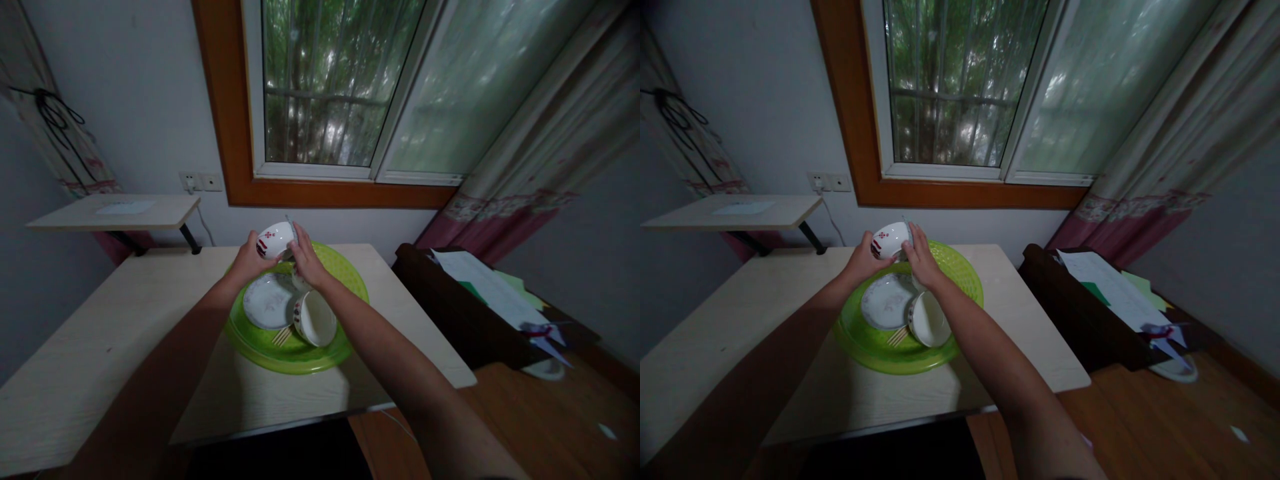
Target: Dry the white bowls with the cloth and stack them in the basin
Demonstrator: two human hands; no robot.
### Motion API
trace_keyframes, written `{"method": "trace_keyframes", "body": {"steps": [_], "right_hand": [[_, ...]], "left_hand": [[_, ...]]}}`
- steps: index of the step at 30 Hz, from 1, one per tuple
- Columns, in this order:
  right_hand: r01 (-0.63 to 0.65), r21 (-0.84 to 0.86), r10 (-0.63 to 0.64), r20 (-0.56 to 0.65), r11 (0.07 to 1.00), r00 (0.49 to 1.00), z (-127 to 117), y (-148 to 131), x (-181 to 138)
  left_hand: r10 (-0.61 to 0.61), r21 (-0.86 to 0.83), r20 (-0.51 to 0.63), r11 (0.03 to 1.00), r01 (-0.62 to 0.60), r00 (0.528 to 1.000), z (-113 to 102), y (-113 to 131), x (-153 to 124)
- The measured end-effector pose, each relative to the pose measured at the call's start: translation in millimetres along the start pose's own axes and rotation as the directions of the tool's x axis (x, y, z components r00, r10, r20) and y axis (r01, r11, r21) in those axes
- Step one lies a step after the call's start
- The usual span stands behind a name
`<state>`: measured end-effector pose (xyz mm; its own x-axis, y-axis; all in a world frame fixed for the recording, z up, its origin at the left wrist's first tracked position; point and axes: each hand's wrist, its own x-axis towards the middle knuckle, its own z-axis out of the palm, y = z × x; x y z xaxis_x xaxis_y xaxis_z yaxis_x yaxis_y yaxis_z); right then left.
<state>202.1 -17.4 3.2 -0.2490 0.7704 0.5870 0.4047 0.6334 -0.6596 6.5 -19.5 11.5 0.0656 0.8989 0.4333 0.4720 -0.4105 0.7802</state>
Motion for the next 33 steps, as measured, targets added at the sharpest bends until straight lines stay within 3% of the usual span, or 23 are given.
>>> {"method": "trace_keyframes", "body": {"steps": [5,11,15,20,24,27,30,33], "right_hand": [[0.261,-0.276,-0.243,0.096,0.925,0.965,-1.7,-19.6,-3.0],[0.372,-0.408,-0.323,0.186,0.834,0.928,1.1,-38.0,-4.2],[0.308,-0.339,-0.283,0.120,0.889,0.951,2.9,-33.6,-2.3],[0.134,-0.056,-0.135,-0.010,0.989,0.991,0.2,-16.8,1.3],[-0.053,0.167,0.053,0.004,0.984,0.999,-3.6,-10.9,1.7],[-0.129,0.282,0.125,0.033,0.951,0.992,-4.7,-13.3,0.9],[-0.115,0.259,0.110,0.036,0.959,0.993,-4.3,-14.3,-0.1],[-0.060,0.098,0.058,0.030,0.993,0.998,-2.3,-8.4,-0.6]], "left_hand": [[0.013,0.022,-0.005,1.000,-0.013,1.000,-1.0,-0.7,0.3],[0.024,0.015,-0.013,1.000,-0.024,1.000,-3.3,0.2,0.1],[0.008,0.013,-0.029,1.000,-0.008,1.000,-2.7,3.5,-0.1],[-0.018,-0.056,-0.062,0.998,0.014,0.998,-1.6,5.8,-0.5],[-0.028,-0.163,-0.068,0.986,0.017,0.997,-0.8,3.7,0.2],[-0.033,-0.253,-0.066,0.967,0.015,0.997,-0.3,1.2,1.8],[-0.045,-0.311,-0.066,0.950,0.023,0.997,0.2,-2.9,4.1],[-0.058,-0.329,-0.057,0.944,0.036,0.997,0.4,-7.5,6.1]]}}
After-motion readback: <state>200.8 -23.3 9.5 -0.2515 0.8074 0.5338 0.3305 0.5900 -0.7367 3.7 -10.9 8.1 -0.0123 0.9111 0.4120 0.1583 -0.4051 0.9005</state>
